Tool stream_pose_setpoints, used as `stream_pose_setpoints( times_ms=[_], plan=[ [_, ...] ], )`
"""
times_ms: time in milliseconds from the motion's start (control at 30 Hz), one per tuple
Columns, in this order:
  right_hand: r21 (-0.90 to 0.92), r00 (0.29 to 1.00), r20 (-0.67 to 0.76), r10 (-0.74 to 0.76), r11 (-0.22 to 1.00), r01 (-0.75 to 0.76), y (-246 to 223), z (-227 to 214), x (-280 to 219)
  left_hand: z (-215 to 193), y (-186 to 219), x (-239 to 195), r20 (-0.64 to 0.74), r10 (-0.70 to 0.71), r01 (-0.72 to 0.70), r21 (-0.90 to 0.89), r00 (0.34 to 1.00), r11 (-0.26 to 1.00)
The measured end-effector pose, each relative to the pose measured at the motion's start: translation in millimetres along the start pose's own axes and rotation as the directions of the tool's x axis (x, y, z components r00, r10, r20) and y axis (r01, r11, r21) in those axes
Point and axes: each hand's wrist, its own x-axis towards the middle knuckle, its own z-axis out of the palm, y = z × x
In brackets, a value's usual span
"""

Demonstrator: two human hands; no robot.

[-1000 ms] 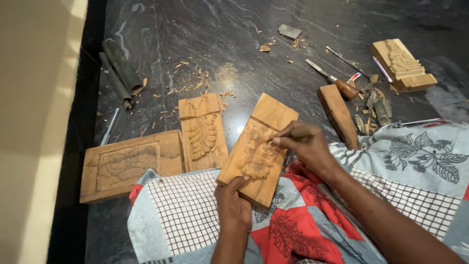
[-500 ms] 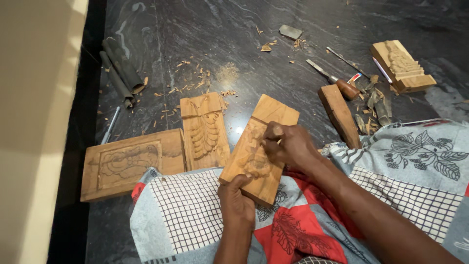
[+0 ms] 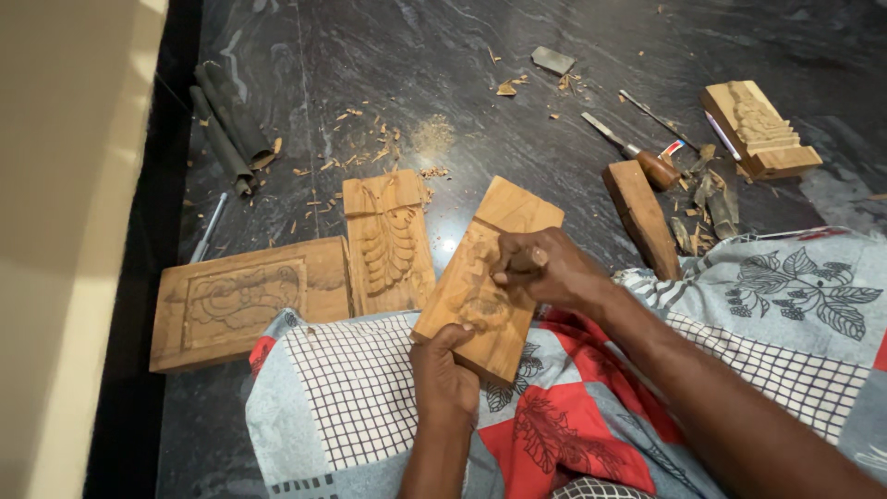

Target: The person carves a decorative pattern into a rectangular wooden block using a small carving knife. They hold the wood with the left hand and carefully remove shavings with the right hand, working on a floral or leaf motif.

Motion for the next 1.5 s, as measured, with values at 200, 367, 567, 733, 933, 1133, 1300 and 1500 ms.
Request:
stream_pose_setpoints(
  times_ms=[200, 367, 567, 733, 933, 1133, 1300, 1500],
  plan=[
    [0.215, 0.935, 0.142, -0.326, 0.932, 0.292, 18, -39, 5, 2, 3, 4, 0.064, -0.022, 0.018, 0.075, 0.998, 0.997],
    [0.478, 0.976, -0.212, 0.054, 0.876, 0.056, 35, -7, -22, 2, 3, 9, 0.027, -0.087, 0.086, 0.023, 0.996, 0.996],
    [0.464, 0.971, -0.134, 0.197, 0.879, -0.114, 21, -5, -25, 5, 5, 6, 0.024, -0.052, 0.051, 0.036, 0.998, 0.998],
    [0.123, 0.968, -0.181, 0.175, 0.980, -0.154, 13, -4, -19, 2, 4, 9, 0.032, -0.098, 0.097, 0.013, 0.995, 0.995],
    [-0.055, 0.966, -0.257, 0.026, 0.998, -0.042, 0, 4, -12, -1, 2, 13, 0.026, -0.089, 0.089, 0.002, 0.996, 0.996],
    [-0.162, 0.966, -0.246, 0.084, 0.979, -0.127, -21, 7, -5, 1, 1, 15, -0.013, -0.074, 0.074, -0.006, 0.997, 0.997],
    [-0.098, 0.971, -0.181, 0.156, 0.980, -0.176, -28, 5, 2, 2, 4, 12, -0.046, -0.105, 0.106, 0.009, 0.993, 0.994],
    [0.053, 0.989, -0.101, 0.104, 0.994, -0.099, -32, 8, 3, 1, 3, 16, -0.033, -0.090, 0.089, -0.041, 0.995, 0.995]
  ],
)
